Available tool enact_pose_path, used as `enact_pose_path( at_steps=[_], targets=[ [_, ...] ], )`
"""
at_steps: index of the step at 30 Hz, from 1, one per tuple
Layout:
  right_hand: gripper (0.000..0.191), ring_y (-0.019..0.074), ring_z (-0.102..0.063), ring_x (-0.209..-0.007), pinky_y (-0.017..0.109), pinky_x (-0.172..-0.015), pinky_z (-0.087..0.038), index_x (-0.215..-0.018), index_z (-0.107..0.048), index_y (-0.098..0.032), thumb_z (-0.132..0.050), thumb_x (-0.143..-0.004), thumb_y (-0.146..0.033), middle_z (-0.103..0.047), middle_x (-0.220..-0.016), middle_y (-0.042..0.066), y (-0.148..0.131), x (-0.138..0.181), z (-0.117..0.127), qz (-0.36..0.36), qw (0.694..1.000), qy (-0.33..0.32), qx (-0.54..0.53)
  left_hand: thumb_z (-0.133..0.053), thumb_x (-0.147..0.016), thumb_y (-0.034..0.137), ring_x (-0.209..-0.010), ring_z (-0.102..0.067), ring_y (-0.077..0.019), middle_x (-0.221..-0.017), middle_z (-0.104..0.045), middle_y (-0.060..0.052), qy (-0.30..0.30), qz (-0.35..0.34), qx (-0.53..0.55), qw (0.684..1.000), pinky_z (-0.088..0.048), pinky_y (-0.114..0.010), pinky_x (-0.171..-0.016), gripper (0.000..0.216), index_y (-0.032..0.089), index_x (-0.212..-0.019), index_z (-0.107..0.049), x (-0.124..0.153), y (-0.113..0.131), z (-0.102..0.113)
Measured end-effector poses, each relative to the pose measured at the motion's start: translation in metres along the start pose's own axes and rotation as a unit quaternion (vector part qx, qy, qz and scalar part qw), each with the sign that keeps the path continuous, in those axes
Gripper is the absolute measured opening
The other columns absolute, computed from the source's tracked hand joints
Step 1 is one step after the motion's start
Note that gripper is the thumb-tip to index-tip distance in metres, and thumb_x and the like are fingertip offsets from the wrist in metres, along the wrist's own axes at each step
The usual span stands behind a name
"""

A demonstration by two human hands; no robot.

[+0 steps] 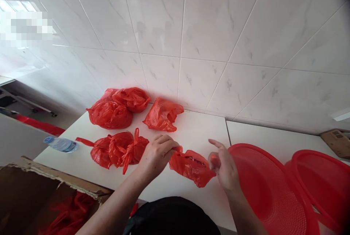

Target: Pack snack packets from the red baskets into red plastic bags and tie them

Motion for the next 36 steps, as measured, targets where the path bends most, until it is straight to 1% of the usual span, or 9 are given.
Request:
enact_pose_path(
  at_steps=[2, 5, 8, 16, 20, 23, 27, 30, 36],
  targets=[
    [0.049, 0.0118, -0.048, -0.055, 0.025, -0.056, -0.04, -0.127, -0.05, -0.024, -0.05, -0.088, -0.052, -0.052, -0.059, -0.006, 0.004, 0.009, -0.028, -0.012, 0.989, -0.121, 0.08, -0.054, -0.079, 0.001, -0.075, -0.059, -0.0118, -0.082, -0.064, 0.0, -0.046, 0.036, 0.097, 0.994, -0.047, -0.024, -0.068, 0.024, 0.02, -0.085, -0.066, -0.001, 0.006, -0.02],
    [0.03, 0.0107, -0.046, -0.054, 0.025, -0.054, -0.036, -0.091, -0.062, -0.02, -0.055, -0.085, -0.048, -0.051, -0.058, -0.005, 0.022, 0.018, -0.059, -0.04, 0.956, -0.252, 0.142, -0.054, -0.073, -0.004, -0.077, -0.059, -0.0105, -0.088, -0.062, 0.0, -0.087, 0.081, 0.231, 0.966, -0.048, -0.022, -0.068, 0.031, 0.02, -0.089, -0.064, 0.002, 0.012, -0.051],
    [0.042, 0.0081, -0.034, -0.048, 0.025, -0.048, -0.027, -0.057, -0.046, -0.019, -0.051, -0.085, -0.05, -0.04, -0.05, -0.005, 0.037, 0.01, -0.059, -0.061, 0.965, -0.211, 0.141, -0.057, -0.074, -0.001, -0.086, -0.059, -0.0121, -0.1, -0.059, -0.002, -0.066, 0.086, 0.249, 0.962, -0.05, -0.024, -0.074, 0.034, 0.022, -0.099, -0.062, 0.007, 0.01, -0.067],
    [0.043, 0.0072, -0.027, -0.042, 0.025, -0.043, -0.02, -0.055, -0.04, -0.021, -0.043, -0.088, -0.049, -0.034, -0.046, -0.006, 0.075, -0.005, -0.043, -0.088, 0.984, -0.146, 0.046, -0.067, -0.077, 0.014, -0.082, -0.054, -0.0159, -0.085, -0.06, -0.003, -0.177, -0.022, 0.051, 0.983, -0.047, -0.03, -0.08, 0.01, 0.02, -0.084, -0.067, 0.028, -0.004, -0.109],
    [0.043, 0.0096, -0.04, -0.041, 0.025, -0.044, -0.029, -0.068, -0.057, -0.019, -0.038, -0.091, -0.049, -0.05, -0.051, -0.003, 0.088, -0.012, -0.032, -0.08, 0.981, -0.159, 0.074, -0.061, -0.078, 0.01, -0.081, -0.056, -0.0159, -0.08, -0.059, -0.002, -0.177, 0.073, 0.067, 0.979, -0.046, -0.03, -0.079, 0.012, 0.019, -0.07, -0.063, 0.036, -0.038, -0.123],
    [0.034, 0.0113, -0.051, -0.054, 0.028, -0.061, -0.042, -0.097, -0.068, -0.019, -0.045, -0.089, -0.044, -0.062, -0.071, 0.0, 0.087, -0.011, -0.027, -0.073, 0.968, -0.224, 0.086, -0.056, -0.077, 0.01, -0.098, -0.057, -0.0184, -0.103, -0.062, -0.005, -0.136, 0.185, 0.138, 0.963, -0.045, -0.032, -0.087, 0.011, 0.019, -0.072, -0.059, 0.044, -0.065, -0.126],
    [0.028, 0.0158, -0.056, -0.078, 0.033, -0.081, -0.044, -0.09, -0.073, -0.021, -0.051, -0.083, -0.036, -0.063, -0.087, 0.003, 0.085, -0.003, -0.025, -0.052, 0.937, -0.304, 0.161, -0.046, -0.081, 0.017, -0.096, -0.056, -0.0173, -0.105, -0.064, -0.003, -0.187, 0.258, 0.213, 0.924, -0.045, -0.031, -0.083, 0.008, 0.021, -0.078, -0.052, 0.055, -0.077, -0.144],
    [0.024, 0.0167, -0.056, -0.08, 0.031, -0.077, -0.045, -0.088, -0.069, -0.02, -0.049, -0.082, -0.032, -0.062, -0.084, 0.003, 0.086, -0.008, -0.019, -0.032, 0.949, -0.238, 0.204, -0.042, -0.082, 0.022, -0.071, -0.05, -0.0135, -0.076, -0.058, 0.003, -0.223, 0.283, 0.195, 0.912, -0.04, -0.026, -0.065, 0.008, 0.021, -0.078, -0.049, 0.058, -0.078, -0.152],
    [0.016, 0.0157, -0.056, -0.069, 0.028, -0.065, -0.041, -0.091, -0.06, -0.024, -0.048, -0.081, -0.026, -0.063, -0.075, 0.0, 0.088, -0.015, -0.012, 0.014, 0.935, -0.073, 0.347, -0.044, -0.079, 0.021, -0.069, -0.05, -0.0126, -0.073, -0.057, 0.004, -0.226, 0.259, 0.151, 0.927, -0.037, -0.024, -0.062, 0.008, 0.02, -0.078, -0.051, 0.054, -0.071, -0.148]
  ],
)
Point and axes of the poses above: each hand's wrist, its own x-axis away from the middle knuckle, its own z-axis out of the back of the hand, y = z × x, the point moved 8 cm from there along -x, towards the middle knuckle
